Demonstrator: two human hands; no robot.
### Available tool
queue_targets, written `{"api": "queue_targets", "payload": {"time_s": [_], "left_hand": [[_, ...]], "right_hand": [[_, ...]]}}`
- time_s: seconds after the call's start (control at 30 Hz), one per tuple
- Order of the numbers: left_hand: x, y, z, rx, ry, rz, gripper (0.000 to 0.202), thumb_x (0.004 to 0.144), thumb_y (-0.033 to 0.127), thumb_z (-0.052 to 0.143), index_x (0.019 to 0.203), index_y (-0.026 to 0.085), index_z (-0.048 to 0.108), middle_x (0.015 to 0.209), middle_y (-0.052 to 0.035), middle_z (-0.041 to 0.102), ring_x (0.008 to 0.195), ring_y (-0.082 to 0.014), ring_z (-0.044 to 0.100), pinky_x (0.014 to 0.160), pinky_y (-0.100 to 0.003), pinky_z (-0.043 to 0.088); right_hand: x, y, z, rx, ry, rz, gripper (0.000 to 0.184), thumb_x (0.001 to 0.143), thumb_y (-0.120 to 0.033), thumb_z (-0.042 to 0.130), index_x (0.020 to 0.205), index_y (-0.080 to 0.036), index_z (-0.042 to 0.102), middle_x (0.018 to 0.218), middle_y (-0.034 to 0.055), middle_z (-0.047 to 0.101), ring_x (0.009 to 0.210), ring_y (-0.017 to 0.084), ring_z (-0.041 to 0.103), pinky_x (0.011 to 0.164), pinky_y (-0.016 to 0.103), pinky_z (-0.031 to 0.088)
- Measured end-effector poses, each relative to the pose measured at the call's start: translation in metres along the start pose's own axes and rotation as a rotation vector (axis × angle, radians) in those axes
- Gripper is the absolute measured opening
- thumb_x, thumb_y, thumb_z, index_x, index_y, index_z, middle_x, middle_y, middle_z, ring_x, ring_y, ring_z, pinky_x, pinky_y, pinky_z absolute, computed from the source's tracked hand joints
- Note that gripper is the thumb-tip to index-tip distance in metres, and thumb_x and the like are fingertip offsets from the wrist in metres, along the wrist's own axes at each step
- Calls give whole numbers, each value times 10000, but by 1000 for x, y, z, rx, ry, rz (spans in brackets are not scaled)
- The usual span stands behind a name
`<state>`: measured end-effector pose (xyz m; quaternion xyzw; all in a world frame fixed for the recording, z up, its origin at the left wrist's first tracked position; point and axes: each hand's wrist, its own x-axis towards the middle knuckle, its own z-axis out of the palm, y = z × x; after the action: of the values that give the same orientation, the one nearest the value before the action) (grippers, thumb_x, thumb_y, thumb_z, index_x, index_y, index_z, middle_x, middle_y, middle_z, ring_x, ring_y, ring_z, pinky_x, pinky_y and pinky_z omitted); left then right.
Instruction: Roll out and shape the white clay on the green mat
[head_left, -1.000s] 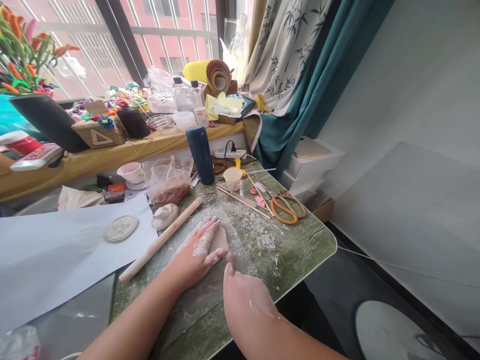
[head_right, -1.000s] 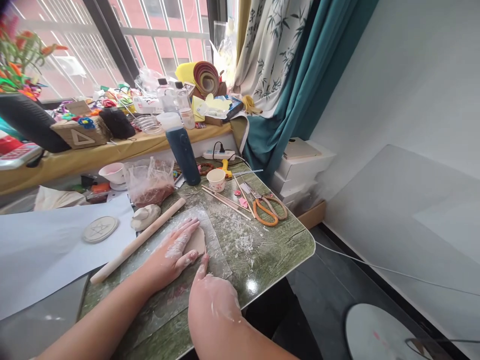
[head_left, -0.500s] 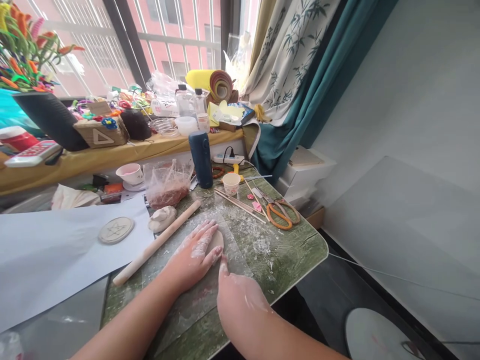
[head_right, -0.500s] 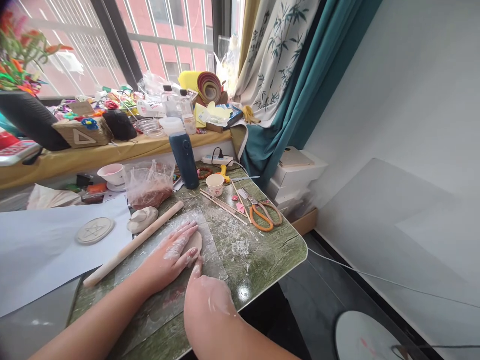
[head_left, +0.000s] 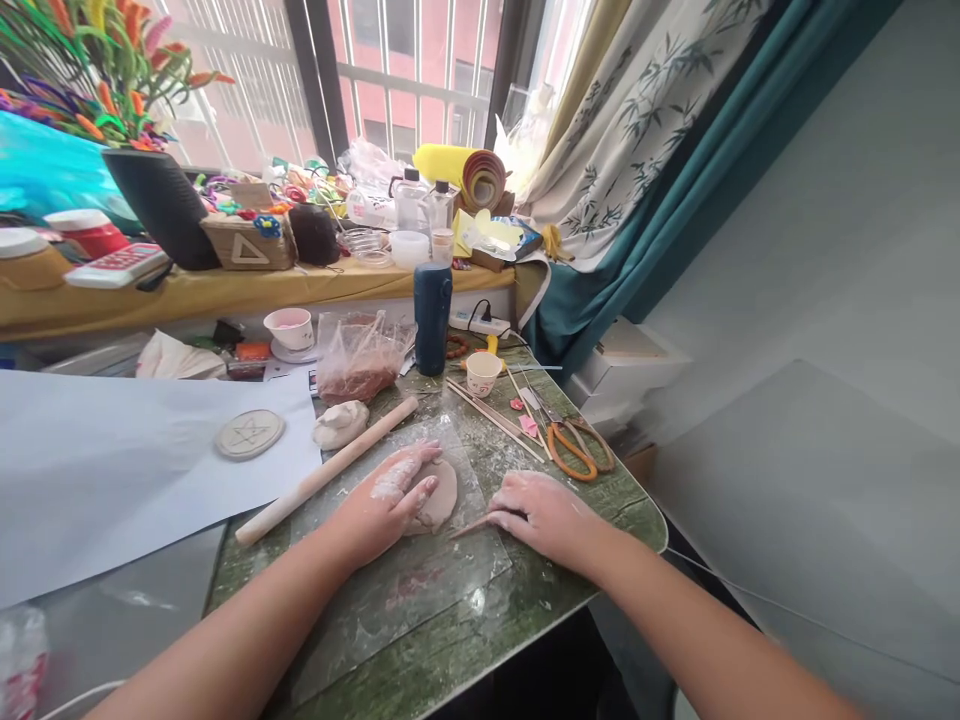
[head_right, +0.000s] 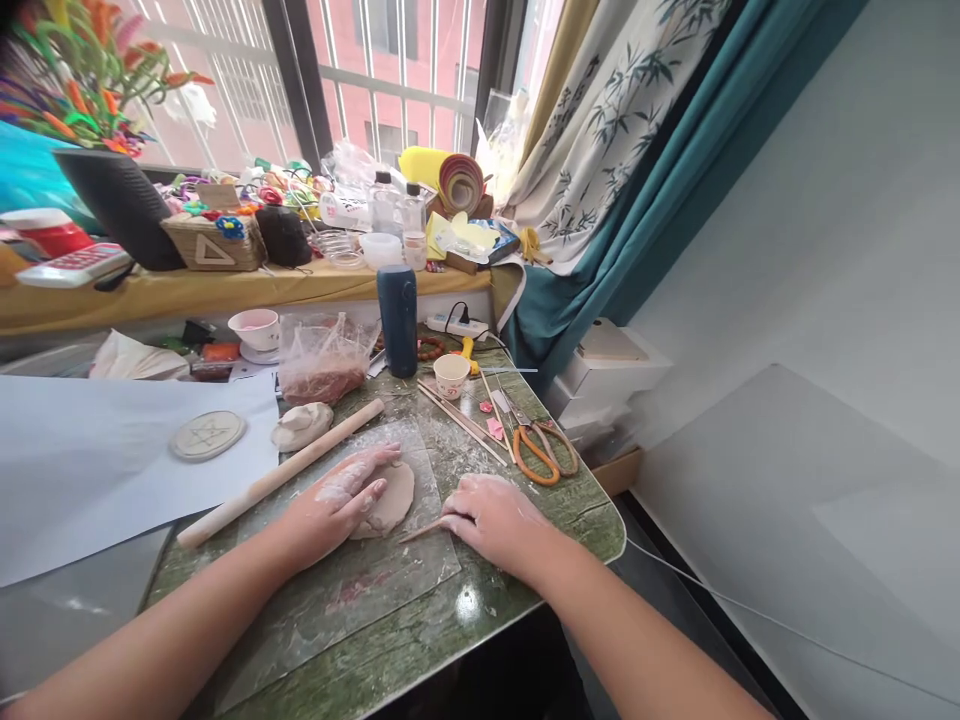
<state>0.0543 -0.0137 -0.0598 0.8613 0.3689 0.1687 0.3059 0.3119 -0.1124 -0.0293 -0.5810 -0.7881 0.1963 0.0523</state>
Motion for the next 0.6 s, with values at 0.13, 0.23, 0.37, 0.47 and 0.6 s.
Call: {"api": "queue_targets", "payload": {"time_s": [0.13,0.23,0.37,0.47,0.6], "left_hand": [[-2,5,4,33,-8,-34,486,1028,510,418,1433,282,560,1531,-27,541,1431,-255,475,1235,-464,350],[-2,9,7,41,-3,-54,475,1027,490,408,1407,264,584,1507,-34,565,1421,-255,487,1233,-463,359],[-1,9,11,64,13,-50,457,1036,459,392,1397,264,593,1527,-28,548,1435,-257,470,1233,-466,363],[0,7,13,84,-9,-32,462,1039,435,385,1417,256,584,1555,-31,519,1458,-269,443,1230,-481,370],[-1,5,15,112,-15,23,474,1033,366,395,1456,218,548,1554,-60,520,1473,-281,425,1230,-500,368]], "right_hand": [[25,16,-3,94,17,-43,156,946,-355,707,936,-208,757,931,3,700,930,156,633,848,253,444],[38,21,-3,121,21,-83,153,915,-347,745,872,-200,745,897,-6,698,893,149,626,828,253,438],[47,25,-5,177,16,-64,177,849,-327,808,822,-183,708,856,-15,670,831,134,611,756,236,430],[53,26,-7,182,-1,-39,208,807,-313,843,788,-178,685,832,-26,647,796,124,589,712,227,405],[65,29,-11,146,-140,-20,240,801,-340,842,739,-186,668,766,-40,624,721,122,544,661,238,363]]}}
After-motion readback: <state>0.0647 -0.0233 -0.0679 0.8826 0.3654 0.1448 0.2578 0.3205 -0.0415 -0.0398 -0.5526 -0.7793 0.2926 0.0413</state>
